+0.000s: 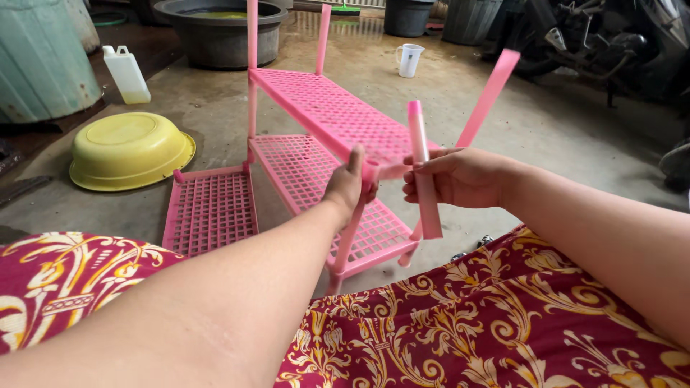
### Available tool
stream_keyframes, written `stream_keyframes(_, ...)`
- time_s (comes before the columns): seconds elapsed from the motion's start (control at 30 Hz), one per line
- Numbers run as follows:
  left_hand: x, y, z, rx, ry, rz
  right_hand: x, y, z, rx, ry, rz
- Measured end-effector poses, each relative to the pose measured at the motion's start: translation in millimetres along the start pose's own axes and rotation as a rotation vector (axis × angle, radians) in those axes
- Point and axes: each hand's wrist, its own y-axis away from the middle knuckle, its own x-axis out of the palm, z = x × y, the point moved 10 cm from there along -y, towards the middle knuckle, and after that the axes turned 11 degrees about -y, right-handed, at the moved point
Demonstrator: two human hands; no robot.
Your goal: The person assembles a pink plastic shelving unit by hand. They connect the vertical poles to the grid shelves, rotate the unit to access different sides, and secure the frame components together.
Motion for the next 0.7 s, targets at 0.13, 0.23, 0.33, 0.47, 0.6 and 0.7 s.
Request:
stream_keyframes(0.13, -7, 7, 30, -0.018, 0.057, 0.022, 18, 4, -8, 0.015, 0.07, 0.062)
stream_keyframes(0.23, -33, 10, 45, -0.139, -0.114, -0.001, 31, 7, -14, 0.059, 0.124, 0.107)
stream_keyframes(0.33, -57, 21, 64, -0.241, -0.279, -0.031, 37, 2, -18, 0.061, 0.203, 0.095)
stream_keyframes(0.47, -92, 18, 78, -0.254, -0.354, -0.156, 43, -6, -16, 0.028, 0.195, 0.1)
stream_keyframes(0.6, -107, 42, -48, 0.49, -1.069, -0.673, 53, -23, -9, -0.062, 0.07, 0.118)
stream_keyframes(0.7, -58, 31, -84, 0.389, -0.845, -0.095, 50, -32, 0, -0.11, 0.024, 0.057)
